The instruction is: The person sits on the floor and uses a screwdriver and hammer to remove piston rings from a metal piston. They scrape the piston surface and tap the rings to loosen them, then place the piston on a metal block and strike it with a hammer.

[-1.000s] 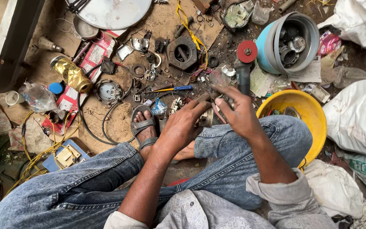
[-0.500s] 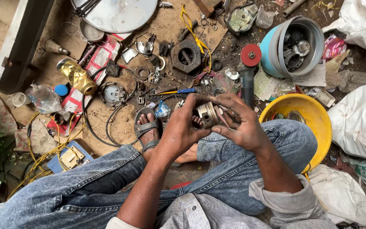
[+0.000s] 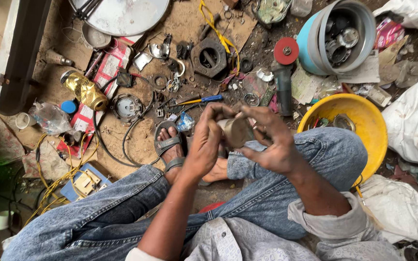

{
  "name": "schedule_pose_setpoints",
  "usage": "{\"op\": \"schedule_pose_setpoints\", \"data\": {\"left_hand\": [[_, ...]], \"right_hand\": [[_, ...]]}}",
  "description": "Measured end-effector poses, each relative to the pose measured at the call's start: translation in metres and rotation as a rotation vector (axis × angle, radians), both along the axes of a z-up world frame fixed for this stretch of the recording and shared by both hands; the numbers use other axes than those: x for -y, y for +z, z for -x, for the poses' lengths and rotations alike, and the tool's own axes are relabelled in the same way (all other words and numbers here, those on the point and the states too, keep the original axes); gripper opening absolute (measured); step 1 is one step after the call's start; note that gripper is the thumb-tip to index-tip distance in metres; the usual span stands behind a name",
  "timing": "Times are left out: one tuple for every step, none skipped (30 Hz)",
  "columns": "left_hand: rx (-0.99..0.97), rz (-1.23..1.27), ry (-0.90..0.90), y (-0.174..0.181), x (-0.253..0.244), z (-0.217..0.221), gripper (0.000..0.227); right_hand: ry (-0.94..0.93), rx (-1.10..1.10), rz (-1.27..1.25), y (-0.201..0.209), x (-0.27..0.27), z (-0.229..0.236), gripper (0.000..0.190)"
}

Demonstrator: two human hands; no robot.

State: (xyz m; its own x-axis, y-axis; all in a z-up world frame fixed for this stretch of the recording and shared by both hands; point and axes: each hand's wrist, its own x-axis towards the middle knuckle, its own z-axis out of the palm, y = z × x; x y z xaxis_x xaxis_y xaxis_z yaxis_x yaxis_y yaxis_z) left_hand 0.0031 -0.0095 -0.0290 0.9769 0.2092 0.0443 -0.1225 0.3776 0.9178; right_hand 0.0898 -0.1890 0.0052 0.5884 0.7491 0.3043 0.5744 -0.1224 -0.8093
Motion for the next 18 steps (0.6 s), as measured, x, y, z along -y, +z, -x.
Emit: {"op": "schedule_pose_setpoints", "data": {"left_hand": [[-0.064, 0.186, 0.029, -0.004, 0.008, 0.000, 0.063], [-0.129, 0.368, 0.062, -0.007, 0.015, 0.001, 0.063], [-0.194, 0.550, 0.097, -0.009, 0.020, 0.002, 0.065], [-0.152, 0.671, 0.042, -0.010, 0.021, 0.003, 0.065], [-0.108, 0.792, -0.014, -0.010, 0.021, 0.003, 0.066], [-0.062, 0.915, -0.069, -0.010, 0.021, 0.004, 0.069], [-0.026, 0.957, -0.116, -0.009, 0.020, 0.004, 0.069], [0.010, 0.998, -0.167, -0.008, 0.019, 0.004, 0.070], [0.047, 1.039, -0.217, -0.007, 0.018, 0.003, 0.070], [0.040, 1.072, -0.206, -0.006, 0.019, 0.003, 0.071], [0.034, 1.105, -0.195, -0.005, 0.020, 0.002, 0.071], [0.029, 1.136, -0.187, -0.005, 0.021, 0.001, 0.072], [0.047, 1.164, -0.196, -0.005, 0.022, 0.000, 0.072], [0.065, 1.195, -0.207, -0.005, 0.022, -0.001, 0.072], [0.083, 1.225, -0.217, -0.005, 0.022, -0.001, 0.073], [0.054, 1.241, -0.202, -0.006, 0.022, 0.000, 0.072], [0.024, 1.257, -0.187, -0.007, 0.022, 0.000, 0.072], [-0.006, 1.275, -0.173, -0.009, 0.023, 0.001, 0.072]], "right_hand": [[0.040, -0.028, -0.033, -0.001, -0.002, 0.002, 0.084], [0.081, -0.059, -0.070, -0.003, -0.004, 0.005, 0.082], [0.123, -0.089, -0.108, -0.004, -0.005, 0.008, 0.081], [0.108, -0.115, -0.124, -0.004, -0.005, 0.010, 0.081], [0.093, -0.141, -0.139, -0.004, -0.004, 0.011, 0.081], [0.079, -0.168, -0.152, -0.004, -0.001, 0.012, 0.081], [0.041, -0.143, -0.159, -0.004, 0.001, 0.012, 0.079], [0.001, -0.118, -0.166, -0.004, 0.004, 0.013, 0.077], [-0.040, -0.094, -0.172, -0.004, 0.006, 0.013, 0.075], [-0.042, -0.070, -0.151, -0.004, 0.008, 0.013, 0.072], [-0.044, -0.045, -0.129, -0.004, 0.009, 0.013, 0.069], [-0.047, -0.018, -0.109, -0.004, 0.009, 0.012, 0.066], [-0.022, 0.024, -0.128, -0.004, 0.008, 0.012, 0.065], [0.002, 0.067, -0.146, -0.003, 0.008, 0.011, 0.064], [0.026, 0.110, -0.162, -0.002, 0.006, 0.011, 0.064], [0.035, 0.116, -0.154, -0.001, 0.005, 0.011, 0.062], [0.044, 0.121, -0.146, 0.001, 0.003, 0.011, 0.061], [0.051, 0.126, -0.135, 0.002, 0.003, 0.011, 0.060]]}}
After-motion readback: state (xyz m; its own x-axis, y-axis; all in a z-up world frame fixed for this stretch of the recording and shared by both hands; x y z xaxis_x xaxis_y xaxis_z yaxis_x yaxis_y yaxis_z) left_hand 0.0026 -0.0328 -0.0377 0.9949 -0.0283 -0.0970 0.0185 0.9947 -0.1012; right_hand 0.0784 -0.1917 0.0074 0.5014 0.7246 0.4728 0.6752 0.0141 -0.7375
